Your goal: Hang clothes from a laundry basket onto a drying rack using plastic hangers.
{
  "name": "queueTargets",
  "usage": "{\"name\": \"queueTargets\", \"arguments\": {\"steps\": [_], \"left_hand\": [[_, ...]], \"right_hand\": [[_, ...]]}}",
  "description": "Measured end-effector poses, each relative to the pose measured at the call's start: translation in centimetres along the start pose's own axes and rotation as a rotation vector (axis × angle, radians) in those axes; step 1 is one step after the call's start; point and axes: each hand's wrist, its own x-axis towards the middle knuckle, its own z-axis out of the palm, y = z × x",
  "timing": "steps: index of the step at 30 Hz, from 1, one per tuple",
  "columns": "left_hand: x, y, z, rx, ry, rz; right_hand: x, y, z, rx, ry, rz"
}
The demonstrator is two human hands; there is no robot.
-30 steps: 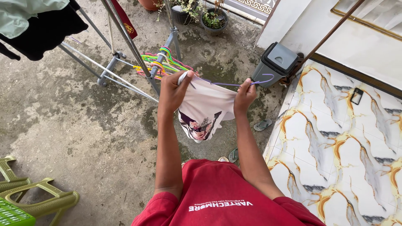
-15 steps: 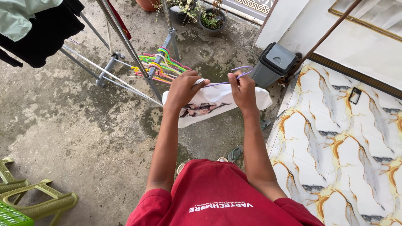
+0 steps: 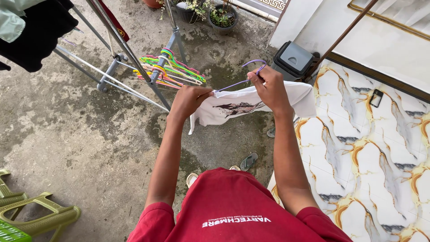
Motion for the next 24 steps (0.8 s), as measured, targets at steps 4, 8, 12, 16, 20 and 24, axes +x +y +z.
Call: {"name": "queueTargets", "arguments": {"steps": [4, 8, 12, 16, 20, 24], "left_hand": [[1.3, 2.3, 1.2, -0.028, 0.048, 0.070], [2.7, 4.9, 1.1, -0.048, 0.015, 0.034], [3.6, 4.6, 2.7, 0.040, 0.002, 0.045], [4.5, 3.9, 3.5, 0.086, 0.095, 0.099], [5.4, 3.2, 3.7, 0.156, 0.220, 0.066], [6.4, 3.2, 3.9, 0.180, 0.300, 0.094]], "right_hand": [[0.3, 1.1, -1.0, 0.021, -0.116, 0.072], [0.2, 2.6, -2.5, -0.039, -0.108, 0.111], [-0.3, 4.5, -4.6, -0.021, -0.062, 0.093], [-0.9, 6.2, -7.5, 0.176, -0.131, 0.085], [-3.3, 10.5, -10.0, -0.031, -0.228, 0.173], [-5.3, 15.5, -11.4, -0.130, -0.194, 0.153]]}}
